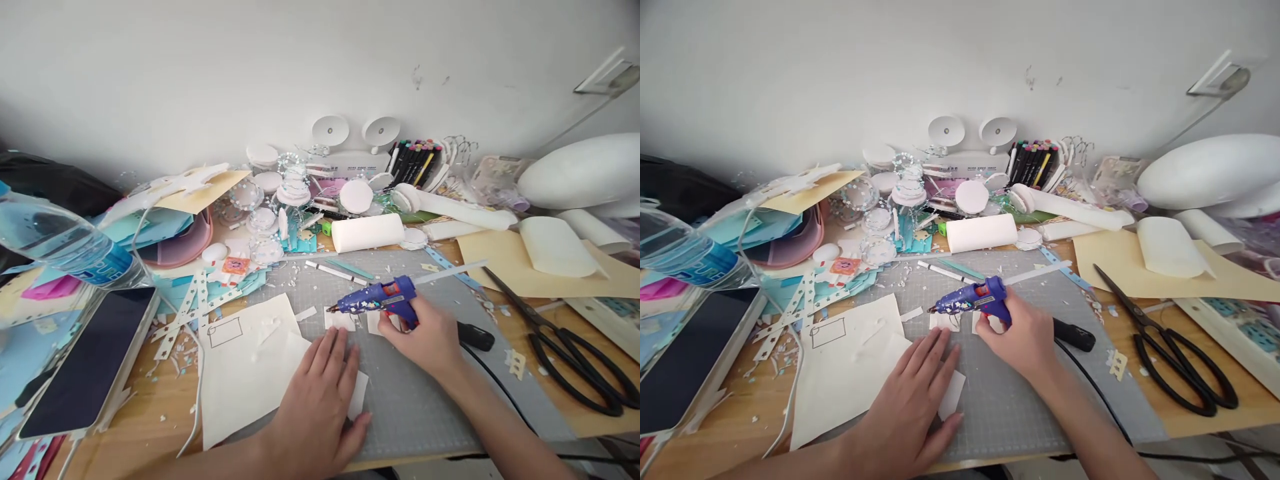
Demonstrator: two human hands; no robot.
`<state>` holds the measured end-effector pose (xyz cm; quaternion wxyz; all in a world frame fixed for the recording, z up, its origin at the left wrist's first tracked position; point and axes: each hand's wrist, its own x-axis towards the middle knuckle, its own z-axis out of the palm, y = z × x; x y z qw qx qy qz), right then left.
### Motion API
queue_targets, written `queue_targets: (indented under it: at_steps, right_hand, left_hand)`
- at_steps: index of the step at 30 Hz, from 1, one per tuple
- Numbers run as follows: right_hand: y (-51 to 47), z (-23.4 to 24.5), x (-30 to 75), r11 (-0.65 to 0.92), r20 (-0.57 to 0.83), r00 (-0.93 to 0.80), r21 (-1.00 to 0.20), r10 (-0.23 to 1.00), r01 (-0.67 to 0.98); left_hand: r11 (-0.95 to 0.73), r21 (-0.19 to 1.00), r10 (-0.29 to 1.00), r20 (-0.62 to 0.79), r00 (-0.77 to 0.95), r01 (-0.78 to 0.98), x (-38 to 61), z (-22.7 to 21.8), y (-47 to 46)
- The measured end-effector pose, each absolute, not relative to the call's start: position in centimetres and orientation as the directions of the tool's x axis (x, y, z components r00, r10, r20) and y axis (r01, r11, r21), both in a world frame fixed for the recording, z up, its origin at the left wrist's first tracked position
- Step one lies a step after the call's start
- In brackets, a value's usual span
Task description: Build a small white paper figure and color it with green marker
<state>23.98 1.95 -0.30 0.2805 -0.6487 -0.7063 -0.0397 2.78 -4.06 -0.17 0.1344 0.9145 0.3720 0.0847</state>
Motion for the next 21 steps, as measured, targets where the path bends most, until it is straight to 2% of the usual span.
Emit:
queue_targets:
  at_steps: [6,21]
  right_hand:
    - [1.94,-0.81,24.15,0.173,0.495,-0.096,-0.113,0.864,0.978]
    - [1.91,-0.89,24.21,0.160,0.538,-0.120,-0.028,0.834,0.987]
  left_hand:
    - [-0.682,0.325,0.696,0.011,0.718,0.656,2.86,-0.02,-3.84]
    - [-0.683,0.319,0.696,0.009,0.718,0.658,2.83,0.22,-3.77]
